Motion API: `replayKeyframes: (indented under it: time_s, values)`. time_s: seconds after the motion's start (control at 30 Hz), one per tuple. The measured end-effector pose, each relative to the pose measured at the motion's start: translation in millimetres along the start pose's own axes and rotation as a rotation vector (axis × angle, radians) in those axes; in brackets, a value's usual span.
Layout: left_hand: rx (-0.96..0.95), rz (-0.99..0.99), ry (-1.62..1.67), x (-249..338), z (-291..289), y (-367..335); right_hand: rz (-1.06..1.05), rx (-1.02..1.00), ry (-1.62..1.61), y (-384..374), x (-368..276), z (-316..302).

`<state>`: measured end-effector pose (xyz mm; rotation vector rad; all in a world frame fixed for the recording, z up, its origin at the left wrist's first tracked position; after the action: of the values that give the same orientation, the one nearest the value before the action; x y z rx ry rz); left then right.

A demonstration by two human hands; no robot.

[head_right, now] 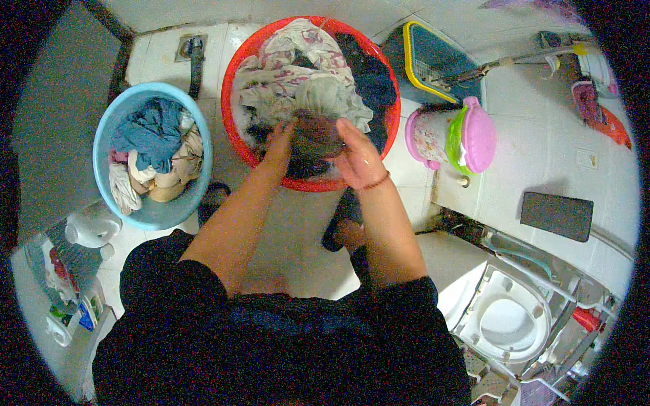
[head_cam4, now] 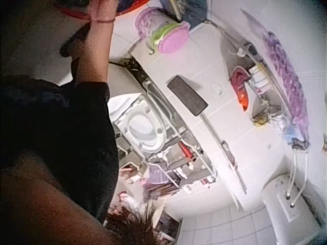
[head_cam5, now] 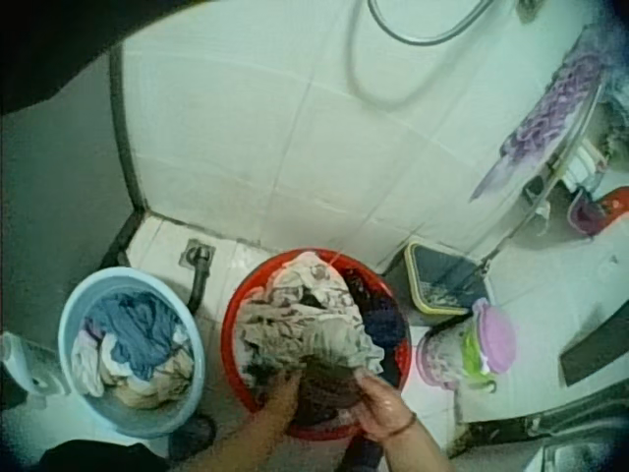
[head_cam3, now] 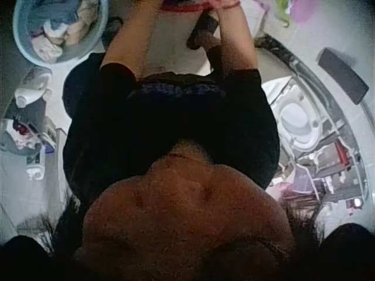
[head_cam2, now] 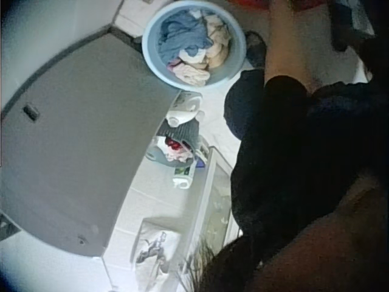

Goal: The person washes clothes by hand in a red bucket filled with soapy water, rubbing the fabric together, wringing out individual items, and then placing the items into a separate blue bucket.

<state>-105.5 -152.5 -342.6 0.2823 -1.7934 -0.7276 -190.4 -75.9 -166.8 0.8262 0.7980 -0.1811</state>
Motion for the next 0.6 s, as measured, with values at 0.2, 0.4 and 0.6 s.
replayKeyframes:
  time_s: [0.2,0.4,0.6]
  values:
    - [-0.733,-0.476,1.124,79,29,71,-0.232,0.321,-0.016,38,-31,20]
    - [-0.851,-0.618,1.325,102,23,102,-1.244,0.435,1.372,83,-19,110]
    - [-0.604,-0.556,0.958,62,36,92,-0.908,0.527,1.447,11,-13,45]
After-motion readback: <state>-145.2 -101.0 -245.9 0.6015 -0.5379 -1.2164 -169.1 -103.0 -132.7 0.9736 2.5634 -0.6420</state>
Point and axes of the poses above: each hand's wrist, its own y-axis away from the middle knuckle, its own z-axis out of the palm, x = y × z, the point moved 10 cm from there along -y, towards the middle knuckle, and after that the axes turned 14 degrees about x, right-handed, at the moved point
